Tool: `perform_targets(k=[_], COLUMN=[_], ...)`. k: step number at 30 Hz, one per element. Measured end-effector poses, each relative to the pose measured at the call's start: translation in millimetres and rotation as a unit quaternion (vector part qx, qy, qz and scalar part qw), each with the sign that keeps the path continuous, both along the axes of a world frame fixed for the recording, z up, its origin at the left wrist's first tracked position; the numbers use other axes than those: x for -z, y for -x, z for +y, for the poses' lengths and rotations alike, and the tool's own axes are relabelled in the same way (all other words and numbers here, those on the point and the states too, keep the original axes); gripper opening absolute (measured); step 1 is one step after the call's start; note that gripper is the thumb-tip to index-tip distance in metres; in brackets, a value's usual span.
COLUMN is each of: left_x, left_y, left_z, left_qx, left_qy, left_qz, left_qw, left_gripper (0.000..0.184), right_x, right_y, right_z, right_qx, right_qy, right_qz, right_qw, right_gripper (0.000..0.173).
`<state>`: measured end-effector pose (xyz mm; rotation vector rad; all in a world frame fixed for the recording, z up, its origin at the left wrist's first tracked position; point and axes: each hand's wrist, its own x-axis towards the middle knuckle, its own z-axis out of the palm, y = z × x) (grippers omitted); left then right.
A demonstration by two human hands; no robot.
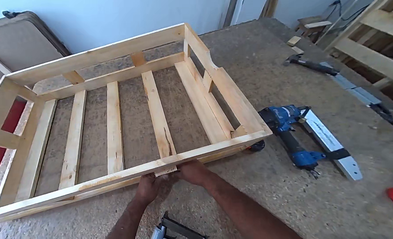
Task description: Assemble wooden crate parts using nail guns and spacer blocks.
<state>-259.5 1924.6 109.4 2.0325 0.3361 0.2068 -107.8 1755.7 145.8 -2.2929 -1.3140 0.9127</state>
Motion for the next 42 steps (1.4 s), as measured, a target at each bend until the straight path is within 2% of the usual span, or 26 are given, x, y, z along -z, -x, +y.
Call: perform_targets(k=[4,8,11,13,17,20,22,24,26,27,33,35,37,39,42], left_x=[-6.5,-12.6,-31.4,-36.7,-28.9,-25.6,-27.9,-25.8,-15.4,-10.6,4.2,-1.0,-16.4,-25.9,-28.7], left_y=[-7.3,-9.6,-16.5,-20.0,-20.2,-17.8,-11.6,-6.7,-7.3,-8.6,-12.7,-12.3,-14.7,-20.0,-23.9], left_z=[1.5,4.6,1.6,-0.8,-0.5,3.6,5.0,-0.3,-9.4,-12.4,-12.5,-9.0,-5.2,-10.8,-22.4], left_qx=[-0.012,-0.01,0.013,0.04,0.035,0.032,0.011,-0.026,-0.069,-0.079,-0.086,-0.09,-0.069,-0.034,-0.034], left_qy=[-0.021,-0.013,-0.089,-0.138,-0.149,-0.125,-0.049,0.043,0.131,0.146,0.132,0.118,0.04,-0.103,-0.189], left_qz=[0.051,0.125,0.27,0.318,0.27,0.247,0.197,0.105,0.0,-0.037,-0.089,-0.036,0.117,0.258,0.32], left_qw=[0.998,0.992,0.959,0.937,0.951,0.96,0.979,0.993,0.989,0.985,0.983,0.988,0.99,0.96,0.928], left_gripper=[0.041,0.034,0.046,0.053,0.044,0.046,0.053,0.062,0.063,0.066,0.066,0.061,0.051,0.05,0.048], right_x=[-0.7,15.0,20.5,23.9,27.0,29.5,26.4,22.9,17.2,14.9,18.1,18.2,20.0,21.8,22.5], right_y=[-7.2,-0.4,8.3,13.0,15.5,13.0,10.4,7.8,7.5,7.8,7.7,8.3,8.4,8.0,7.8], right_z=[1.9,-0.7,4.0,6.8,10.0,10.1,10.3,9.6,9.0,8.8,12.6,14.3,14.2,14.3,14.1], right_qx=[-0.001,0.029,0.056,0.066,0.085,0.08,0.072,0.071,0.068,0.065,0.076,0.082,0.089,0.086,0.079], right_qy=[0.0,-0.046,-0.028,-0.016,-0.011,-0.007,0.008,0.002,0.0,0.002,0.035,0.043,0.033,0.033,0.043], right_qz=[0.007,-0.023,-0.06,-0.085,-0.103,-0.096,-0.074,-0.064,-0.056,-0.053,-0.059,-0.057,-0.057,-0.062,-0.06], right_qw=[1.0,0.998,0.996,0.994,0.991,0.992,0.995,0.995,0.996,0.996,0.995,0.994,0.994,0.994,0.994], right_gripper=[0.049,0.047,0.051,0.052,0.049,0.051,0.054,0.058,0.056,0.054,0.055,0.054,0.052,0.054,0.054])
